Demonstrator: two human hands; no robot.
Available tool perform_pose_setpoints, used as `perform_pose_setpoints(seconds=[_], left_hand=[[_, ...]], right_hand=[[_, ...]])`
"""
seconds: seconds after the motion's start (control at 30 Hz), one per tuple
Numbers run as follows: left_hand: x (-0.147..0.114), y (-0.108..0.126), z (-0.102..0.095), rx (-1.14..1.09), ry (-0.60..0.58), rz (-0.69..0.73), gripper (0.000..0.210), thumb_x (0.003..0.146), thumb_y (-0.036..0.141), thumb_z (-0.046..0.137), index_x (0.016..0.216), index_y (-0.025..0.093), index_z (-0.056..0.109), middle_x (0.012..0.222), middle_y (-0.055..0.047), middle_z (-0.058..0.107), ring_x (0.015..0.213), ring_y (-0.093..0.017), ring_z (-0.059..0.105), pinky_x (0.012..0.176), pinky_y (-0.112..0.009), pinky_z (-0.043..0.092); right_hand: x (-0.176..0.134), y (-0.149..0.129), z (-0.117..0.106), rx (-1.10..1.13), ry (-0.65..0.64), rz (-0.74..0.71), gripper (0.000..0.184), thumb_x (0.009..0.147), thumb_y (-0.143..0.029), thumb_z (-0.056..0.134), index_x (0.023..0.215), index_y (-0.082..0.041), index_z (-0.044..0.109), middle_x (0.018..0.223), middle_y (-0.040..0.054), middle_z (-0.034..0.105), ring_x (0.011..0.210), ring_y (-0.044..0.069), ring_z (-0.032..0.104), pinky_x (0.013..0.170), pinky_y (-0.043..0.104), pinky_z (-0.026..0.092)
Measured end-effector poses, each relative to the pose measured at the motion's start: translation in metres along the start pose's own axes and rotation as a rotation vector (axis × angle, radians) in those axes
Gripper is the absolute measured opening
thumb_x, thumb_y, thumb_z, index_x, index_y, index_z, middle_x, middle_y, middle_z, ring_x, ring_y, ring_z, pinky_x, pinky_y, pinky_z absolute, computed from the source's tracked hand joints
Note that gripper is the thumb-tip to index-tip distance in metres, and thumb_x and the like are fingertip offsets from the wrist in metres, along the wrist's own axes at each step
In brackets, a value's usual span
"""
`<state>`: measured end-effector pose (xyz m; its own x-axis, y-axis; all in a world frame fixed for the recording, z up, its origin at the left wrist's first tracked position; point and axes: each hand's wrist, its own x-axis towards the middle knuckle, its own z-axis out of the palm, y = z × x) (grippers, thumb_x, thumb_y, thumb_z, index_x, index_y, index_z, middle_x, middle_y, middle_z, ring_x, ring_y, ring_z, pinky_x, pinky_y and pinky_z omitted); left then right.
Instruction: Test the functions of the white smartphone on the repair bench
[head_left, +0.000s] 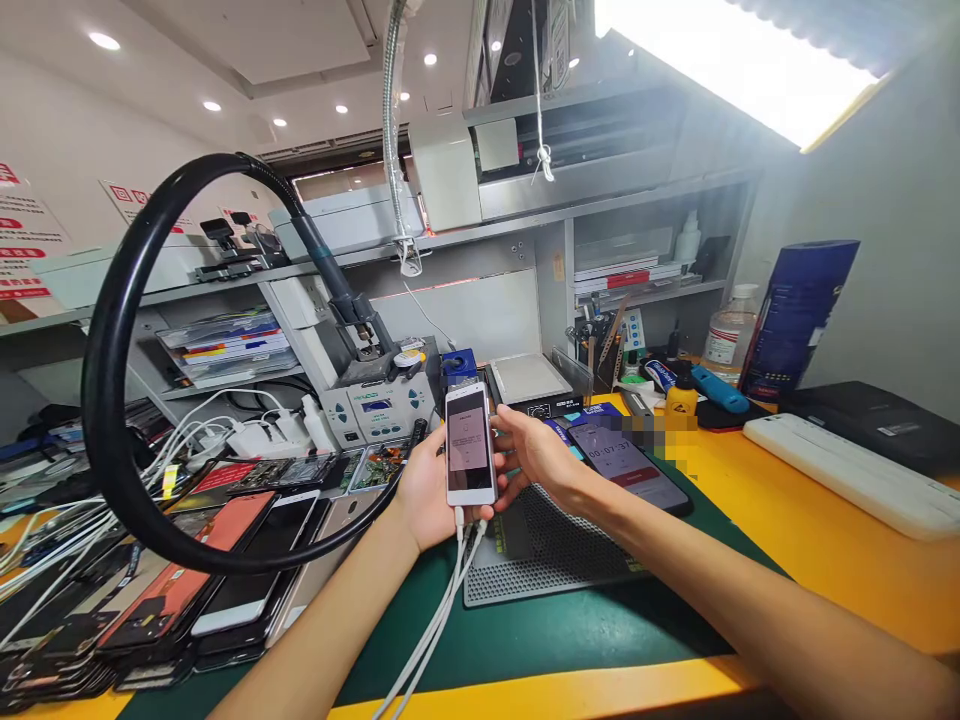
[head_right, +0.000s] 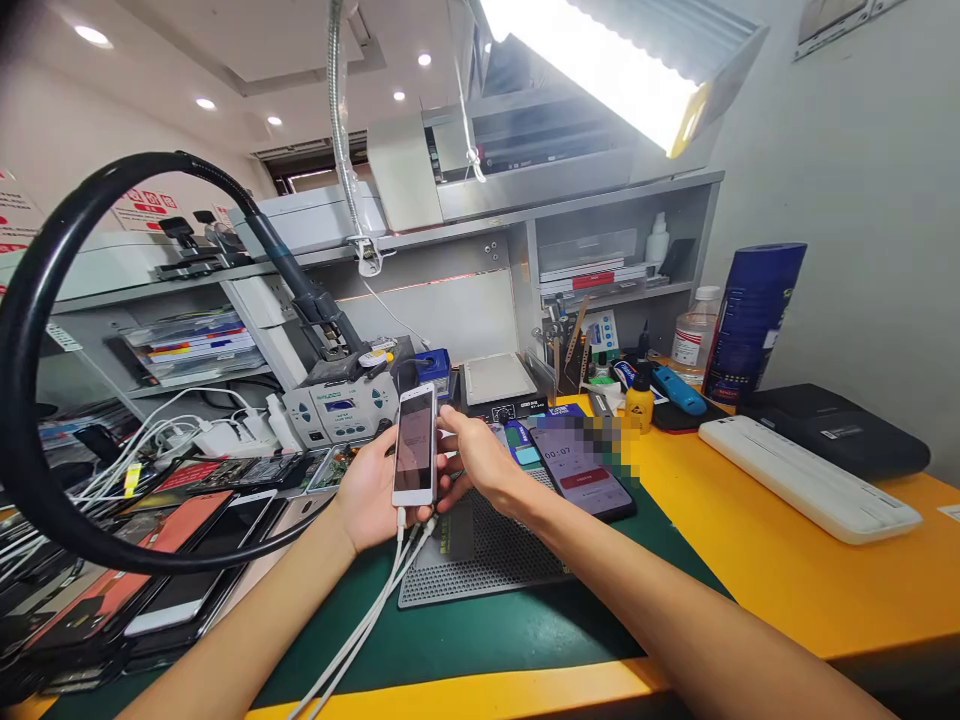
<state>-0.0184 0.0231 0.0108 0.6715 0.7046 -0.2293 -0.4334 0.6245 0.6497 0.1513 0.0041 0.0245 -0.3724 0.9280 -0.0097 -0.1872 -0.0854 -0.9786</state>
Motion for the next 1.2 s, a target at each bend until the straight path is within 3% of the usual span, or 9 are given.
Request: perform_pose_setpoints(seconds=[0.1, 0.2, 0.6, 0.73, 0.9, 1.2], left_hand=[[-0.002, 0.000, 0.004, 0.023, 0.014, 0.044, 0.056, 0.100, 0.055, 0.039, 0.119, 0.011, 0.067, 0.093, -0.018, 0.073, 0.078, -0.034, 0.074, 0.048, -0.047, 0.061], [-0.004, -0.001, 0.008, 0.050, 0.014, 0.086, 0.059, 0.099, 0.057, 0.039, 0.124, 0.011, 0.066, 0.100, -0.021, 0.073, 0.080, -0.035, 0.074, 0.051, -0.049, 0.062], [-0.010, -0.001, 0.021, 0.064, 0.031, 0.146, 0.058, 0.100, 0.054, 0.040, 0.129, 0.012, 0.066, 0.106, -0.020, 0.073, 0.091, -0.032, 0.073, 0.068, -0.049, 0.064], [-0.012, 0.000, 0.021, 0.109, 0.027, 0.178, 0.059, 0.099, 0.056, 0.040, 0.122, 0.011, 0.070, 0.110, -0.021, 0.073, 0.090, -0.036, 0.072, 0.061, -0.049, 0.062], [-0.013, 0.001, 0.020, 0.178, 0.018, 0.216, 0.062, 0.099, 0.058, 0.040, 0.116, 0.009, 0.072, 0.104, -0.021, 0.073, 0.086, -0.036, 0.073, 0.059, -0.047, 0.061], [-0.011, -0.005, 0.024, 0.320, 0.024, 0.304, 0.070, 0.100, 0.069, 0.028, 0.124, 0.017, 0.069, 0.109, -0.018, 0.073, 0.087, -0.031, 0.074, 0.057, -0.038, 0.061]], right_hand=[[0.000, 0.001, -0.001, 0.001, 0.024, -0.036, 0.050, 0.100, -0.052, 0.031, 0.108, -0.018, 0.067, 0.066, -0.0012, 0.047, 0.050, 0.014, 0.046, 0.049, 0.035, 0.055], [0.000, 0.002, -0.001, 0.000, 0.048, -0.077, 0.050, 0.101, -0.052, 0.032, 0.107, -0.018, 0.069, 0.071, 0.0026, 0.055, 0.056, 0.016, 0.050, 0.049, 0.031, 0.052], [-0.001, 0.001, 0.000, -0.009, 0.086, -0.112, 0.053, 0.099, -0.056, 0.036, 0.109, -0.017, 0.069, 0.090, 0.0101, 0.070, 0.062, 0.017, 0.057, 0.051, 0.028, 0.050], [-0.003, 0.000, 0.003, -0.016, 0.072, -0.161, 0.049, 0.097, -0.057, 0.040, 0.104, -0.018, 0.069, 0.087, 0.0082, 0.069, 0.063, 0.018, 0.058, 0.051, 0.030, 0.051], [-0.004, 0.005, 0.004, -0.034, 0.019, -0.261, 0.045, 0.095, -0.060, 0.045, 0.095, -0.021, 0.067, 0.066, -0.0006, 0.051, 0.052, 0.014, 0.048, 0.049, 0.030, 0.047], [-0.003, 0.009, 0.005, -0.083, 0.008, -0.302, 0.043, 0.099, -0.056, 0.039, 0.099, -0.024, 0.066, 0.080, 0.0043, 0.064, 0.058, 0.018, 0.056, 0.052, 0.034, 0.049]])
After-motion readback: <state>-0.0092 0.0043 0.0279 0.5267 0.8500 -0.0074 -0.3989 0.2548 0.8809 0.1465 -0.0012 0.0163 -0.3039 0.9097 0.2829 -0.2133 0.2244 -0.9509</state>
